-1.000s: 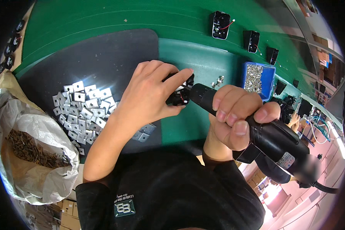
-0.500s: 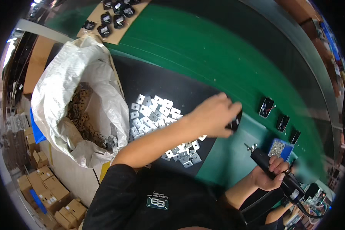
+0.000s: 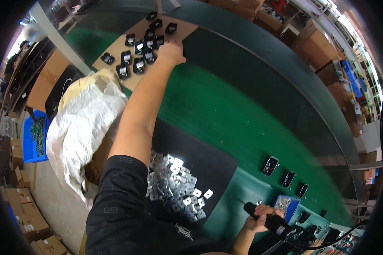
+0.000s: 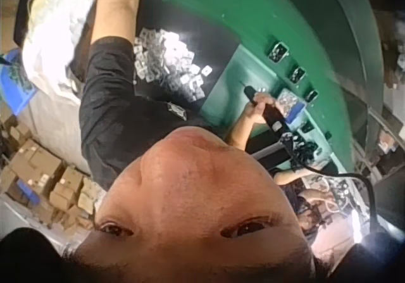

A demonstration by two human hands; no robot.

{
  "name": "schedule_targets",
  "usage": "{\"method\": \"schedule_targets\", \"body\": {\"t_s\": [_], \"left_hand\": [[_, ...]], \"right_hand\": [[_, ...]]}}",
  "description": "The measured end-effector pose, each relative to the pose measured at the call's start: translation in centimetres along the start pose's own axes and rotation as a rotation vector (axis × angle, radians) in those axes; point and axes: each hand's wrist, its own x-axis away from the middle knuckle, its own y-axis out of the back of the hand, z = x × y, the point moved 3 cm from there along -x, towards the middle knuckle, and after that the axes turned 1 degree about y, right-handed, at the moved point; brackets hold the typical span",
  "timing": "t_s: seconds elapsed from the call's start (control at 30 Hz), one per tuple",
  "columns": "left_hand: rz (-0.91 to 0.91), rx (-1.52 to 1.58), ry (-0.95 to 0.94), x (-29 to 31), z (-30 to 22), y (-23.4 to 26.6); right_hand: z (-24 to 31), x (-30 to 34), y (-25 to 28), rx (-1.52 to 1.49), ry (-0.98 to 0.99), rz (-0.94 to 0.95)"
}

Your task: Use an electric screwdriver to attach metal plates to small plastic electronic housings on an assembly line.

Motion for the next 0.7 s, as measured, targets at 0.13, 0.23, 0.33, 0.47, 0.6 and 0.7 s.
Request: {"method": "schedule_targets", "body": {"t_s": [0.13, 0.23, 0.33, 0.47, 0.6, 0.7], "left_hand": [[-0.077, 0.020, 0.116, -2.7, 2.8, 0.5], [-0.065, 0.019, 0.176, -5.1, 2.6, -0.8], [-0.035, -0.019, 0.157, -6.7, 2.8, -2.3], [-0.086, -0.046, 0.205, -7.9, 3.9, -4.5], [-0.290, -0.091, 0.216, -9.2, 3.0, -4.6], [-0.382, -0.196, 0.252, -9.3, 3.8, -5.2]], "right_hand": [[0.0, 0.3, 0.5, 0.094, -0.047, -0.165], [0.7, -0.1, -0.3, 0.149, -0.097, -0.231], [0.6, -0.4, 0.6, 0.232, -0.192, -0.207], [0.7, -0.9, -1.9, 0.204, -0.222, -0.268], [0.8, -0.7, -2.0, 0.222, -0.228, -0.284], [1.0, -0.1, -2.3, 0.189, -0.211, -0.172]]}}
